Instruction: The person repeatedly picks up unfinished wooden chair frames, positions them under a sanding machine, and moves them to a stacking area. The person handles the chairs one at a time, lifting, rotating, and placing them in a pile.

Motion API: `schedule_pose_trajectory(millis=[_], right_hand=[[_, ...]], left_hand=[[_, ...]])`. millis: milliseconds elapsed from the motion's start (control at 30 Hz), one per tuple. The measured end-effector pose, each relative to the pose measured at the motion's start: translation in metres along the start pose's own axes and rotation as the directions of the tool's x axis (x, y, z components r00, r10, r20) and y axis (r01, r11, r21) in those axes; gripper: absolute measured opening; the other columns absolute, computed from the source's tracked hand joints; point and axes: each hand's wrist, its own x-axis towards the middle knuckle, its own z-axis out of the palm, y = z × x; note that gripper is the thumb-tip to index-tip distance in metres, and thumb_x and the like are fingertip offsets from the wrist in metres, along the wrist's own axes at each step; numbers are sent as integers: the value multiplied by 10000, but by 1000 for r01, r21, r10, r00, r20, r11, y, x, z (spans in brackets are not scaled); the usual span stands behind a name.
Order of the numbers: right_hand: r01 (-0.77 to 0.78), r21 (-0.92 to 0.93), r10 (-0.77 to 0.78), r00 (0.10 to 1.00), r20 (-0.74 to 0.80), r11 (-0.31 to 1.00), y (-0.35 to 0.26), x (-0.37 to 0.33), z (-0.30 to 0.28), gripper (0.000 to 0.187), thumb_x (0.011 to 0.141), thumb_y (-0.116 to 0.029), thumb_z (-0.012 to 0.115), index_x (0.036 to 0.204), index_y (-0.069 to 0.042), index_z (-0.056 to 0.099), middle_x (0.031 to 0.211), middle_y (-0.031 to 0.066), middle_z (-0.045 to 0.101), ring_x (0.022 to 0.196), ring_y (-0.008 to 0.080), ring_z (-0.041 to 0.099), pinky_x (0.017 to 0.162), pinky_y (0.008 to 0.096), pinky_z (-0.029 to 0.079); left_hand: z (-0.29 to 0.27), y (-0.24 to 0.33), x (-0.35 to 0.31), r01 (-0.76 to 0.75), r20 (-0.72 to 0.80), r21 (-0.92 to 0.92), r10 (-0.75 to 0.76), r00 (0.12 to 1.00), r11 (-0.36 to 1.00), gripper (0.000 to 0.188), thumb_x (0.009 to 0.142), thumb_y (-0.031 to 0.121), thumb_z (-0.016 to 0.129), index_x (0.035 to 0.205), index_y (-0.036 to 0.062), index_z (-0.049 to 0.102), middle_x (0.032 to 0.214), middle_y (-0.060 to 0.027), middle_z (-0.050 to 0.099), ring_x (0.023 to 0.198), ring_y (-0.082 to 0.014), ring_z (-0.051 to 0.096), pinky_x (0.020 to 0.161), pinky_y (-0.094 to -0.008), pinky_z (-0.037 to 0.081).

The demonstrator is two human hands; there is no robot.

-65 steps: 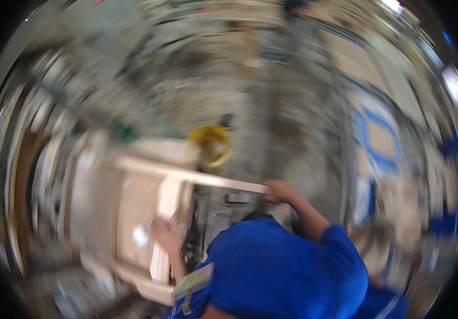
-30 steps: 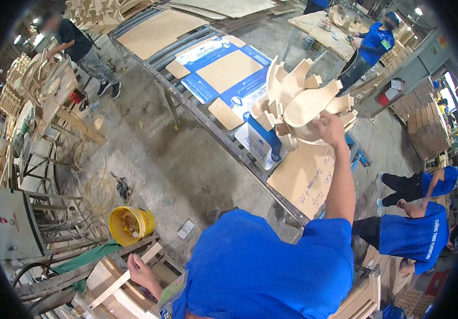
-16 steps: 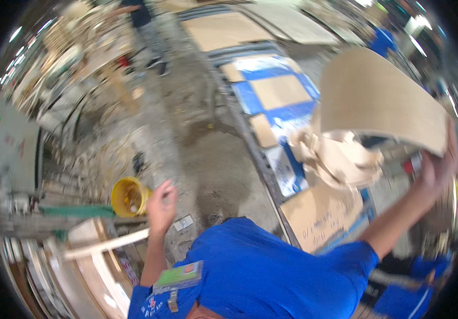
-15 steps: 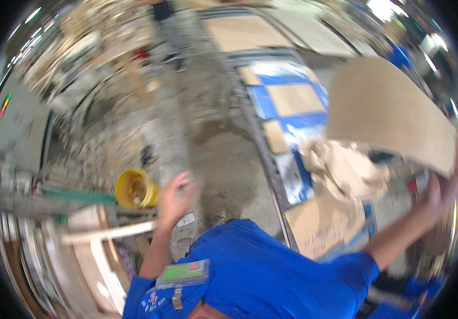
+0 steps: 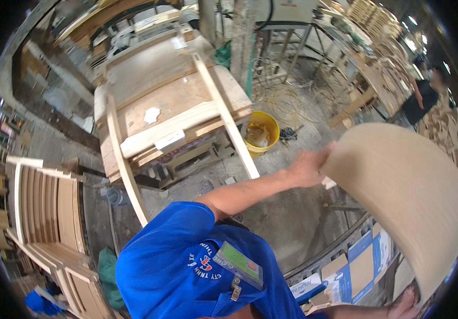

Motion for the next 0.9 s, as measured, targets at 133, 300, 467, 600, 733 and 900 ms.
schedule_pose_trajectory(millis=[133, 300, 467, 600, 733, 900], right_hand=[[62, 166, -97, 973, 209, 984, 5, 29, 99, 434, 1081, -194, 469, 1445, 41, 474, 1371, 192, 563, 1235, 290, 556, 1044, 394, 450], [250, -133, -146, 839, 525, 959, 4, -26, 259, 489, 1086, -315, 467, 1455, 3, 507, 1407, 151, 568, 1335, 271, 511, 1121, 416, 367], [604, 163, -394, 272, 878, 780, -17, -87, 413, 577, 1023, -396, 522, 1411, 31, 523, 1346, 183, 599, 1249, 322, 564, 1051, 412, 417], [808, 67, -386, 204, 900, 585, -49, -138, 552, 446, 924, -171, 593, 1336, -4, 579, 1215, 245, 632, 1127, 433, 611, 966, 431, 481], [883, 101, -518, 173, 838, 458, -80, -186, 699, 410, 880, -120, 621, 1283, -42, 612, 1140, 260, 671, 1083, 465, 628, 897, 504, 509], [817, 292, -719, 199, 666, 497, -86, -269, 836, 461, 868, -105, 612, 1329, -127, 604, 1231, 206, 673, 1109, 444, 633, 890, 509, 525]], left_hand=[[-93, -44, -18, 191, -30, 207, -189, 981, 959, 862, 830, 228, 729, 1569, 25, 335, 1249, -282, 662, 1032, -429, 707, 859, -489, 599], [-249, -73, -79, 394, -298, 547, -269, 916, 738, 824, 852, 168, 744, 1540, -52, 347, 1148, -305, 678, 998, -394, 731, 892, -464, 616], [-371, -91, -133, 528, -513, 666, -191, 837, 526, 820, 843, 174, 768, 1529, -16, 361, 918, -207, 665, 796, -336, 711, 708, -447, 614], [-445, -114, -149, 639, -619, 661, -195, 760, 392, 842, 825, 139, 775, 1539, 9, 348, 901, -182, 655, 771, -321, 693, 685, -434, 600], [-535, -153, -151, 630, -659, 741, 77, 748, 232, 824, 771, 73, 763, 1512, 42, 403, 902, -177, 671, 786, -316, 710, 678, -428, 598], [-647, -199, -168, 802, -763, 574, -246, 598, 167, 622, 820, 175, 685, 1411, 55, 531, 1004, -234, 732, 917, -443, 712, 796, -534, 568]])
